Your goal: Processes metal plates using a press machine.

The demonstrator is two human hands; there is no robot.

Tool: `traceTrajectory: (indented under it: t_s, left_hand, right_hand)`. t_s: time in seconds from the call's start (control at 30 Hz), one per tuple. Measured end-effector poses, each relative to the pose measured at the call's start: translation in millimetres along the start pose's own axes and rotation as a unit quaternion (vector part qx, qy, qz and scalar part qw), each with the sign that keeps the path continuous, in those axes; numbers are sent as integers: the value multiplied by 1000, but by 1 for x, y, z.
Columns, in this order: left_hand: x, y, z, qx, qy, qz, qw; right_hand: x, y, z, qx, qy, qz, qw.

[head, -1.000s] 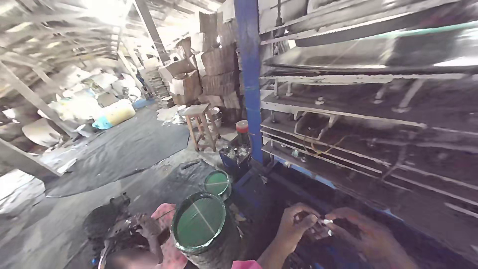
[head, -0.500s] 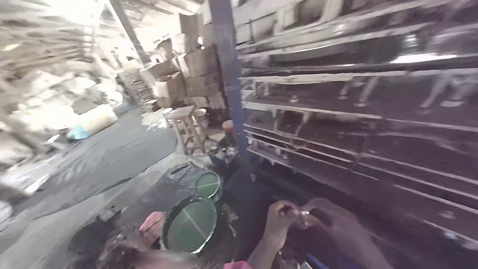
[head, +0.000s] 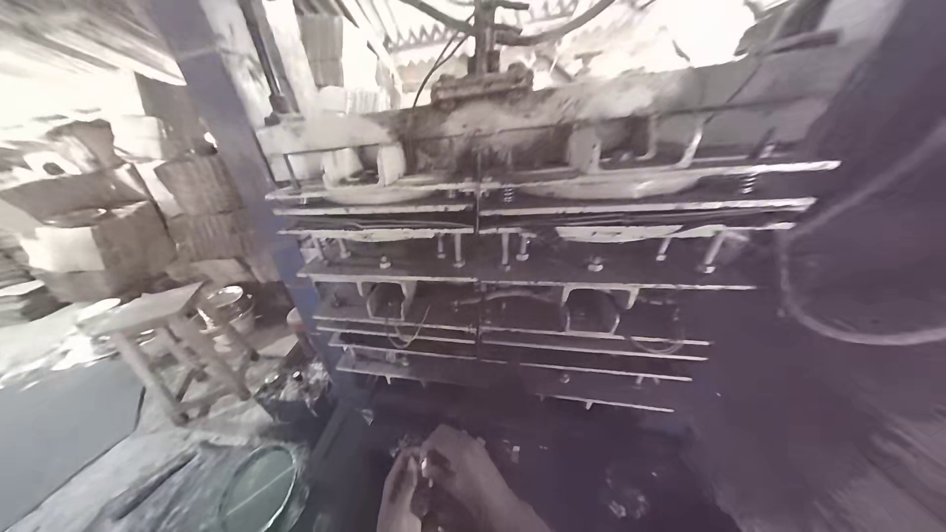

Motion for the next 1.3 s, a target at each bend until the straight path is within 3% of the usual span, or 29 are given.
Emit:
traceTrajectory:
  t_s: [0.17,0.37,0.47,0.6,0.77,0.93,1.13,1.3]
  left_hand:
    - [4,6,0,-90,-13,-40,995]
    - [6,5,-3,-163,-60,-92,981]
    - [-1,7,3,-159,-51,-116,979]
    - [-1,4,4,-186,-109,-106,971]
    - [-6,-3,-2,-72,-59,25,995]
    - [-13,-5,-4,12,-10,103,995]
    - [-34,-2,0,12,-44,152,987]
    - [-38,-1,0,2,-31,172,985]
  right_hand:
    - [11,-13,-5,-16,2,-60,998]
    - [11,-6,-5,-27,80,-72,994]
    - [-35,26,-1,-50,-13,-107,993]
    - [-104,60,-1,-54,-163,-191,966]
    - [-147,62,-7,-7,-208,-230,951]
    - [-148,39,-19,30,-209,-219,953]
    - [-116,7,-45,128,-134,-204,961]
    - [-71,-26,-63,256,73,-159,951]
Point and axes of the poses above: each hand's wrist, its own z-axis towards the middle knuckle, its own x-axis out of the palm, y = z × x, the point moved 3 cm from there along z, towards the middle knuckle, and after that the axes turned 6 degrees about z, right-handed, at the moved point
